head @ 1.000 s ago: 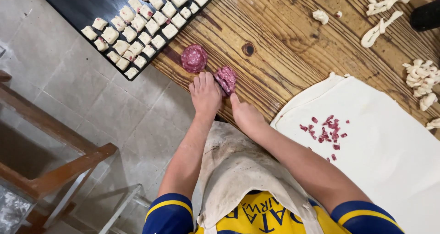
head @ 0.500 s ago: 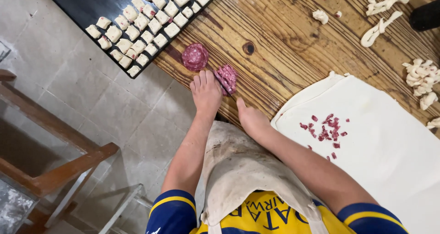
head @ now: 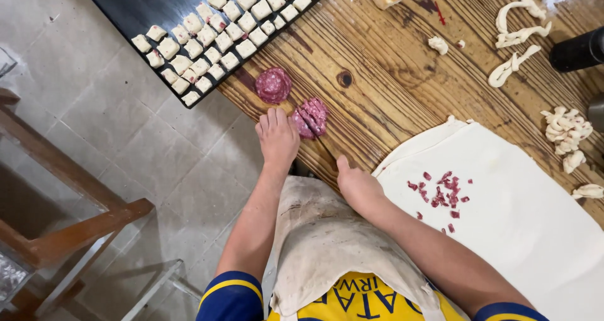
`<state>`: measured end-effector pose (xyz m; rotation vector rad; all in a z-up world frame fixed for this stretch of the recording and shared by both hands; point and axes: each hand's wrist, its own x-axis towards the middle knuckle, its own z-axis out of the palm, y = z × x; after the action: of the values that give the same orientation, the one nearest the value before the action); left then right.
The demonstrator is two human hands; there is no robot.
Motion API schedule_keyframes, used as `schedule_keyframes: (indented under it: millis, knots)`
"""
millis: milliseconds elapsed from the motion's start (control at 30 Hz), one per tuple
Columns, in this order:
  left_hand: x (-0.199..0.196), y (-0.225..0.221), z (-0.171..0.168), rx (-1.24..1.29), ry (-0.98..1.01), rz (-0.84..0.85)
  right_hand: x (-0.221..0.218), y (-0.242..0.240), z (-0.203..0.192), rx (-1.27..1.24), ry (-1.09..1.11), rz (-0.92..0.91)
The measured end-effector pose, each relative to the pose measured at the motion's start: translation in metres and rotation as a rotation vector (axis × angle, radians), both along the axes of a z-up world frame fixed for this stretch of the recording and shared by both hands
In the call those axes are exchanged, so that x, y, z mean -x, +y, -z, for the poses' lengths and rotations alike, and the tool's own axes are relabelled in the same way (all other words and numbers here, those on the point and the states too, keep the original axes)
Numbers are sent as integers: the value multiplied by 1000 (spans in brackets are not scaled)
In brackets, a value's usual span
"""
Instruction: Chopping salami into small pieces on a wooden table and organizing them on a white sheet.
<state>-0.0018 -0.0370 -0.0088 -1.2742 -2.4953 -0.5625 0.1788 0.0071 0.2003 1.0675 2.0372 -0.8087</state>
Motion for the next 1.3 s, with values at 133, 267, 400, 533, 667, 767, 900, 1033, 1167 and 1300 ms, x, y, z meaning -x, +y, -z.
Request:
schedule_keyframes:
  millis: [133, 267, 400, 533, 667, 767, 900, 1033, 1167, 1300]
  knots:
    - [-6, -2, -16, 15, 22, 17, 12, 2, 30, -72, 97, -30]
    - [-12, 2, -14, 27, 76, 17, 30, 9, 52, -106, 154, -62]
    - [-13, 7, -16, 22, 134, -11, 39, 19, 68, -85, 174, -34]
    - [-12, 9, -15, 33, 164, -20, 48, 21, 46, -49, 152, -53]
    - [-14, 8, -15, 54, 185, -20, 56, 24, 34, -27, 184, -39]
    - [-12, 12, -10, 49, 179, -25, 57, 21, 35, -21, 175, -20]
    - [-13, 8, -10, 31, 173, -21, 52, 16, 41, -24, 167, -62]
    - [-13, 9, -7, 34, 167, -9, 49, 27, 31, -39, 169, -79]
    - [-9, 0, -17, 34, 40, 17, 46, 28, 26, -37, 175, -107]
    - [14, -13, -29, -160, -103, 493, 38, 28, 56, -79, 173, -117]
